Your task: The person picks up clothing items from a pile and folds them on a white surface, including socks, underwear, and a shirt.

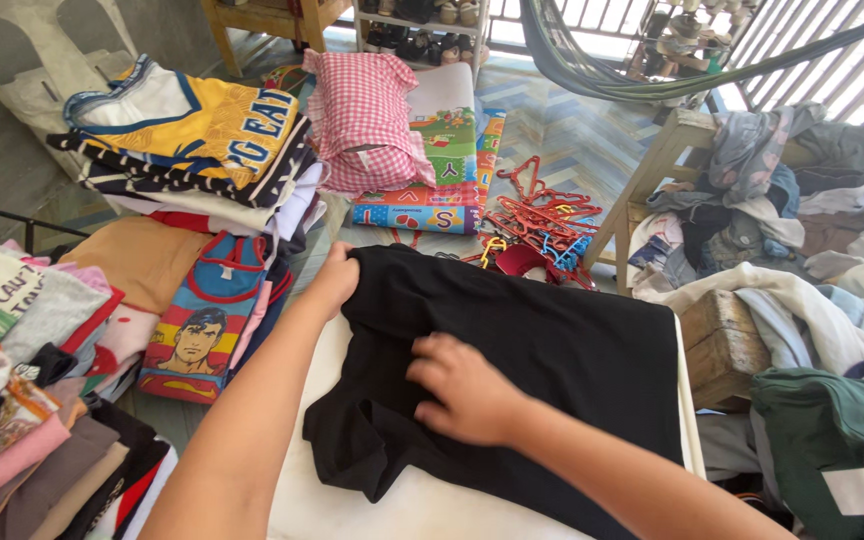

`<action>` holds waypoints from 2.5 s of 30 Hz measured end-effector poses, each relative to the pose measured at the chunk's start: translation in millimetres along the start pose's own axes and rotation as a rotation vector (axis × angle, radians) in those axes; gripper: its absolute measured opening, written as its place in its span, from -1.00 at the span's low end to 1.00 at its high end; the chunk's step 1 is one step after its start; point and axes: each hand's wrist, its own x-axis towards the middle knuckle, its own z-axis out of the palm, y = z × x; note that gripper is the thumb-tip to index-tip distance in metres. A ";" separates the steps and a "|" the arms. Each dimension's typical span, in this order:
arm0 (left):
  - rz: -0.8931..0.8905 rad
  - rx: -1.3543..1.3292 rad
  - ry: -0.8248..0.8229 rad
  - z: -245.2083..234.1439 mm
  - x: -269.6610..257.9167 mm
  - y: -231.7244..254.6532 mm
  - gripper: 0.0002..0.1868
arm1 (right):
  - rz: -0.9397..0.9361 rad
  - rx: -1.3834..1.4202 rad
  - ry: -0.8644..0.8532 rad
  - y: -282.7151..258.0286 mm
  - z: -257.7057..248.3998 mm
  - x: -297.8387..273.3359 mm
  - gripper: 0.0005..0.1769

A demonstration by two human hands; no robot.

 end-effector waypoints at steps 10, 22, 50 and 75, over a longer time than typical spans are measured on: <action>0.334 0.677 0.070 21.0 -9.5 11.2 -0.53 | 0.485 0.202 -0.203 -48.3 62.0 73.1 -0.32; 0.126 0.669 -0.059 -22.9 1.3 13.1 -0.51 | 0.407 0.350 -0.779 -44.6 23.2 36.9 -0.78; -0.103 0.507 -0.699 -56.3 10.0 54.0 -0.43 | 0.905 1.544 0.014 94.2 69.4 71.6 -0.85; -0.127 0.582 -0.166 -44.7 -78.2 -23.7 -0.42 | 0.915 1.285 0.059 71.2 75.4 74.7 -0.87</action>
